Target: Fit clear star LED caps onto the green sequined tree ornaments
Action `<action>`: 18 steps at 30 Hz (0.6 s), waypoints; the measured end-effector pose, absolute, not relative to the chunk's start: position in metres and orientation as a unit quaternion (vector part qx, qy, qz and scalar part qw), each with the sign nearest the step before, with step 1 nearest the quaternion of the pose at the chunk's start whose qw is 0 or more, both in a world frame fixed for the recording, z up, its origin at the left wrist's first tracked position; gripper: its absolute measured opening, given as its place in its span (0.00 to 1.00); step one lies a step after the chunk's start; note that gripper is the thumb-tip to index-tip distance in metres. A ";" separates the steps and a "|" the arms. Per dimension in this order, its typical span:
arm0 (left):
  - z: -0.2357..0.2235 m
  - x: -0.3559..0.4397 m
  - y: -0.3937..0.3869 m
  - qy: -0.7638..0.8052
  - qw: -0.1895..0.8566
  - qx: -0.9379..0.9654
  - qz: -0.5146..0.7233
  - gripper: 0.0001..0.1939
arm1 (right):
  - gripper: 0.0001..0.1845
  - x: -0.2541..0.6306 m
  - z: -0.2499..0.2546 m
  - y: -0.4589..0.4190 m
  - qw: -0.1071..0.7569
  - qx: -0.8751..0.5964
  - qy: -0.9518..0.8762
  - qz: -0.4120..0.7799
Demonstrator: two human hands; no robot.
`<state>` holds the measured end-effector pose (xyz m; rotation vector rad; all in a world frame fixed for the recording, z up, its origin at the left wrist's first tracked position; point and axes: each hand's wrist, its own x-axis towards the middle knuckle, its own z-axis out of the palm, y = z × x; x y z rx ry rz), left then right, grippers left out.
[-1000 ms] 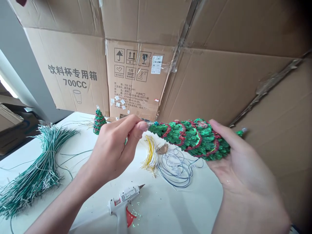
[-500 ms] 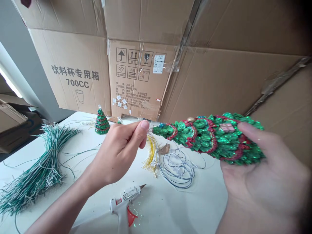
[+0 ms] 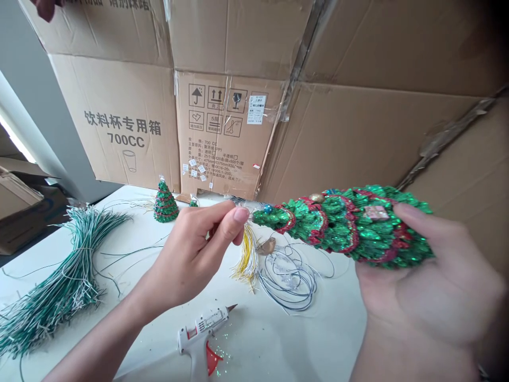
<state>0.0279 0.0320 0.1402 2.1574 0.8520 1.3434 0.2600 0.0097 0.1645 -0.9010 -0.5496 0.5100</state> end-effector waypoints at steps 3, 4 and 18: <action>0.138 0.025 0.035 0.258 0.139 0.817 0.496 0.22 | 0.14 0.265 0.164 0.008 0.795 -0.466 -0.258 0.289; 0.138 0.024 0.036 0.241 0.108 0.830 0.492 0.21 | 0.16 0.267 0.164 0.007 0.783 -0.479 -0.257 0.303; 0.136 0.018 0.044 0.192 0.049 0.853 0.483 0.10 | 0.22 0.269 0.158 0.016 0.724 -0.509 -0.253 0.392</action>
